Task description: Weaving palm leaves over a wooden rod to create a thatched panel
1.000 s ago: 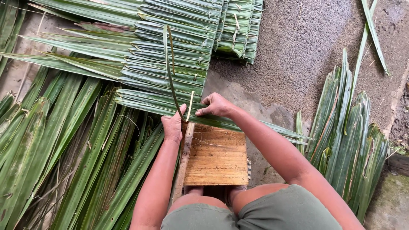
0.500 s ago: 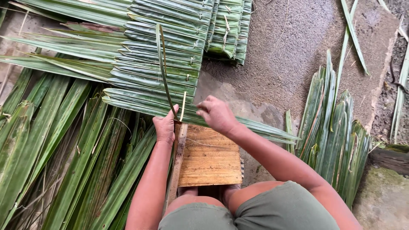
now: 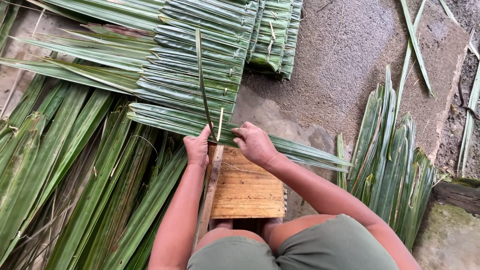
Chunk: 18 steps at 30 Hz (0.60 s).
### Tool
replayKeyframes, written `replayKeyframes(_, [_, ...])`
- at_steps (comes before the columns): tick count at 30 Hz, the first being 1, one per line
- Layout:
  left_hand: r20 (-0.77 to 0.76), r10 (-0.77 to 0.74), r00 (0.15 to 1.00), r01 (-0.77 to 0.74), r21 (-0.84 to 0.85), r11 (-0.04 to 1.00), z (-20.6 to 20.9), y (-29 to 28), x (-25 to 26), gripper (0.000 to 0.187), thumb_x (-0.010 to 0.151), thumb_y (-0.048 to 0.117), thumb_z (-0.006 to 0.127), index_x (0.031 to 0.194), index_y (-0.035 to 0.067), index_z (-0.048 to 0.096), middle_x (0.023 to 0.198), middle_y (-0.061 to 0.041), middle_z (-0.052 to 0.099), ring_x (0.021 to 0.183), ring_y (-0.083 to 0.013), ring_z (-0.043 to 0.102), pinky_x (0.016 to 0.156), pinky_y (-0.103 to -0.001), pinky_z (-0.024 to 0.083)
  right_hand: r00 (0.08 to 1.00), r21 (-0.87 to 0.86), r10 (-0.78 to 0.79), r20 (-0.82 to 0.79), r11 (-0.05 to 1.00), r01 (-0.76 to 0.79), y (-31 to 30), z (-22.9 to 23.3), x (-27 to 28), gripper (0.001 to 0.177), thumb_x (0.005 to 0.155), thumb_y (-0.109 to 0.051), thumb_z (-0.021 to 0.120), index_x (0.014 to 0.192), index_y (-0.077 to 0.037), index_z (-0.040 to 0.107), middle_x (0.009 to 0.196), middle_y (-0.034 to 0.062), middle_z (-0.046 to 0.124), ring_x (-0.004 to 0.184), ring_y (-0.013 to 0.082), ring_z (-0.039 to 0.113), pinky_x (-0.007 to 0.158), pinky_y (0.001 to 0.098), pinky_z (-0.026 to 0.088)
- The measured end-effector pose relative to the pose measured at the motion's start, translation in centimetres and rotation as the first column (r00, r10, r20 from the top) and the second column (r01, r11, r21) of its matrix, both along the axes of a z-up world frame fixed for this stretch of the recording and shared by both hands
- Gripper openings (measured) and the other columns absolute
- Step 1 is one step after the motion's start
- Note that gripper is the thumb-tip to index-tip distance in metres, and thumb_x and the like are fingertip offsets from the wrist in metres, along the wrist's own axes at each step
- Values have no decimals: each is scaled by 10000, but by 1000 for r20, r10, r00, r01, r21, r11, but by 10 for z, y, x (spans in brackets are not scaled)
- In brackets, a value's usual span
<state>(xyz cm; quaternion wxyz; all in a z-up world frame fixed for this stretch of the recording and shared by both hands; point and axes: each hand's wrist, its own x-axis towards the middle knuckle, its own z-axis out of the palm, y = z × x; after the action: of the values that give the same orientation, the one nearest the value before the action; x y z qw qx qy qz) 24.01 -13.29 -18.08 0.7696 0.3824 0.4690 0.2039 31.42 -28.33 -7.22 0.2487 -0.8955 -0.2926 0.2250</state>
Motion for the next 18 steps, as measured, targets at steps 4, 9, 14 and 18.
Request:
replayKeyframes(4, [-4, 1, 1000, -1, 4, 1000, -8, -1, -2, 338, 691, 43, 972, 969, 10, 784, 886, -100, 768, 805, -120, 699, 763, -344, 584, 1000, -15, 12, 13, 1000, -11, 1, 1, -2, 282, 896, -225, 717, 1169, -159, 736, 1038, 97, 689, 959, 384, 705, 787, 504, 593])
replayKeyframes(9, [0, 25, 1000, -25, 4, 1000, -23, 1, -4, 331, 679, 42, 975, 937, -18, 777, 845, -123, 763, 792, -119, 694, 758, -347, 586, 1000, -12, 5, -11, 1000, -5, 2, 11, -4, 315, 895, -196, 705, 1205, -145, 723, 1060, 113, 679, 966, 401, 699, 807, 511, 589])
replayKeyframes(14, [-12, 31, 999, -31, 13, 999, -23, 3, -3, 322, 687, 35, 969, 945, 4, 781, 869, -109, 767, 784, -124, 708, 743, -331, 581, 997, -15, -28, -78, 1000, 27, 6, 47, -10, 417, 910, -164, 670, 1327, -151, 650, 1131, 110, 631, 1013, 391, 684, 846, 511, 585])
replayKeyframes(18, [-5, 14, 1000, -14, 29, 999, -23, 2, -2, 313, 698, 40, 968, 948, 2, 784, 883, -115, 770, 803, -121, 702, 750, -334, 584, 953, 52, -133, -272, 987, 153, -8, 2, -9, 438, 887, -152, 686, 1325, -134, 666, 1114, 95, 655, 1030, 296, 715, 856, 432, 597])
